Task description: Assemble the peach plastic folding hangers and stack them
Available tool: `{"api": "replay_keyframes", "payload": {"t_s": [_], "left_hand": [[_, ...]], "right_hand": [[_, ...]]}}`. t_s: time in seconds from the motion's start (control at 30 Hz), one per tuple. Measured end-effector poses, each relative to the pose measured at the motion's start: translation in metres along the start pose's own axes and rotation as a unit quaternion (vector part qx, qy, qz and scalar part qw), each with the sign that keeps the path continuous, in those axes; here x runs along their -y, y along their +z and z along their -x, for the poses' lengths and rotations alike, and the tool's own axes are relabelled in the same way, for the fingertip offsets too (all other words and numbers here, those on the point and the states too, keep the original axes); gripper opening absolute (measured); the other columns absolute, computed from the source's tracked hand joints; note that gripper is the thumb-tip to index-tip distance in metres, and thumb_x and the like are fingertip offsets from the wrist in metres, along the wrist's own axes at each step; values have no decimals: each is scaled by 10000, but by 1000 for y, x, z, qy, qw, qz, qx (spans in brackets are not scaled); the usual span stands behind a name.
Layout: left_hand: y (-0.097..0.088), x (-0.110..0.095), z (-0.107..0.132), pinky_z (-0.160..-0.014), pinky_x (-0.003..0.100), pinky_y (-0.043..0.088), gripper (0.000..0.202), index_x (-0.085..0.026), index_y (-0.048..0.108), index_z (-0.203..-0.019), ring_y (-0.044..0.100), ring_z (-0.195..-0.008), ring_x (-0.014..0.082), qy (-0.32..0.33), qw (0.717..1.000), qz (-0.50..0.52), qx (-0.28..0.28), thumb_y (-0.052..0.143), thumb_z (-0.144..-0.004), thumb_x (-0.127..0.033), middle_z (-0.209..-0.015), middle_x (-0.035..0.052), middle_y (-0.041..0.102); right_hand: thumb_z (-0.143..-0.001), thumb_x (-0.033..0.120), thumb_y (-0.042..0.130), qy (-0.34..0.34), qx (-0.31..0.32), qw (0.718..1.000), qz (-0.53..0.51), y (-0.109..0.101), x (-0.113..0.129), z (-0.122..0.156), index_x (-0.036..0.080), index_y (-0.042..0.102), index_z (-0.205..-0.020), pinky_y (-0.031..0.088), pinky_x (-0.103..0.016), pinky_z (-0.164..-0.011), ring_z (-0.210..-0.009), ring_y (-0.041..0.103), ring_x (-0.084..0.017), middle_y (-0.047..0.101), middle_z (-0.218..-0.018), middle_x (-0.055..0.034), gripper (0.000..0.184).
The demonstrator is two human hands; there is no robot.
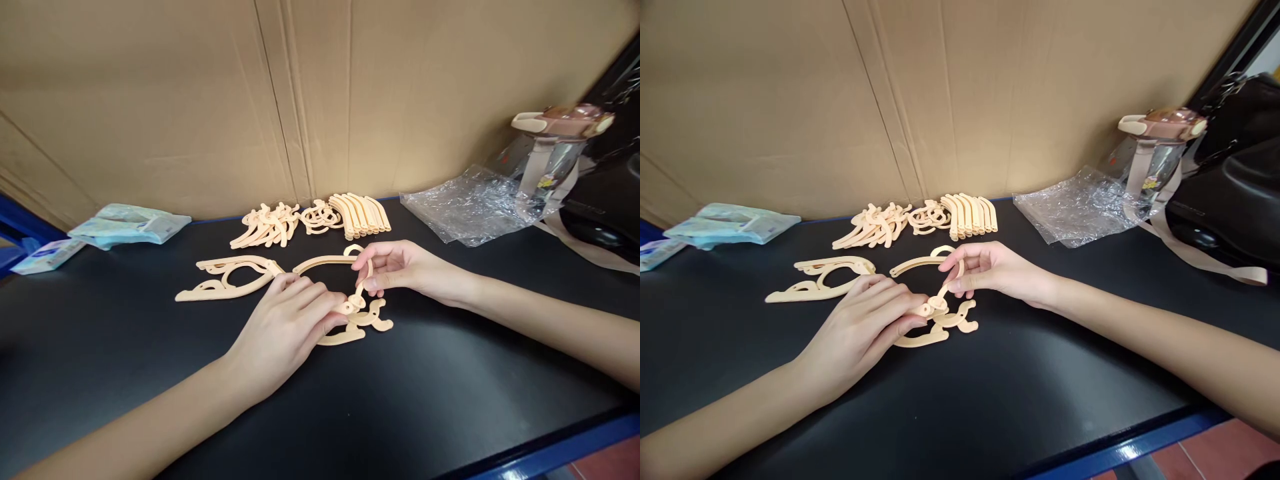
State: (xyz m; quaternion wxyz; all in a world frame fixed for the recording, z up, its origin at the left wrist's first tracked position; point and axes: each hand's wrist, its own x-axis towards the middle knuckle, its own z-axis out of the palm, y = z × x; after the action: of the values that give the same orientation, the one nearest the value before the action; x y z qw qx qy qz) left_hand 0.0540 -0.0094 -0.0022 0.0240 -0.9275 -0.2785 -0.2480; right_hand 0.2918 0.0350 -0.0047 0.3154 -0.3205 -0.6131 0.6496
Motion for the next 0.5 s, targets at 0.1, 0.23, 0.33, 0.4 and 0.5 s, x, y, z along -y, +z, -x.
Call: {"api": "replay_keyframes", "payload": {"t_s": [0.1, 0.23, 0.33, 0.4, 0.5], "left_hand": [[1, -1, 0, -778, 308, 328, 187, -167, 584, -976, 529, -711, 144, 16, 1000, -7, -1, 419, -1041, -227, -803, -13, 655], [2, -3, 0, -779, 312, 324, 195, -156, 594, -952, 520, -691, 144, 30, 999, -17, -7, 426, -1037, -212, -777, -14, 650], [3, -3, 1, -778, 321, 327, 198, -139, 604, -954, 532, -695, 149, 26, 999, -22, -10, 436, -1032, -207, -787, -1, 659], [3, -3, 1, -778, 324, 328, 192, -132, 609, -972, 540, -699, 151, 24, 999, -22, -9, 440, -1030, -201, -804, 5, 666], [3, -3, 2, -786, 324, 332, 189, -128, 611, -1032, 542, -710, 151, 22, 999, -24, -10, 440, -1031, -209, -829, 6, 670]], "right_hand": [[-739, 154, 791, 14, 2, 1000, 3, 0, 3, -1, 161, 689, -938, 501, -197, -630, -638, 618, -64, 714, -753, 26, 223], [-740, 163, 788, 30, 16, 999, 2, 1, 6, -1, 157, 678, -931, 494, -202, -621, -642, 618, -69, 718, -755, 21, 221], [-738, 175, 788, 34, 19, 999, 3, 1, 6, 0, 153, 667, -906, 487, -206, -618, -645, 612, -71, 714, -759, 19, 209], [-730, 182, 793, 35, 18, 999, 5, 1, 7, 0, 151, 657, -874, 484, -208, -615, -637, 605, -70, 706, -747, 23, 200], [-722, 187, 796, 40, 17, 999, 6, 2, 8, -1, 150, 640, -830, 482, -210, -617, -634, 604, -70, 709, -749, 17, 194]]}}
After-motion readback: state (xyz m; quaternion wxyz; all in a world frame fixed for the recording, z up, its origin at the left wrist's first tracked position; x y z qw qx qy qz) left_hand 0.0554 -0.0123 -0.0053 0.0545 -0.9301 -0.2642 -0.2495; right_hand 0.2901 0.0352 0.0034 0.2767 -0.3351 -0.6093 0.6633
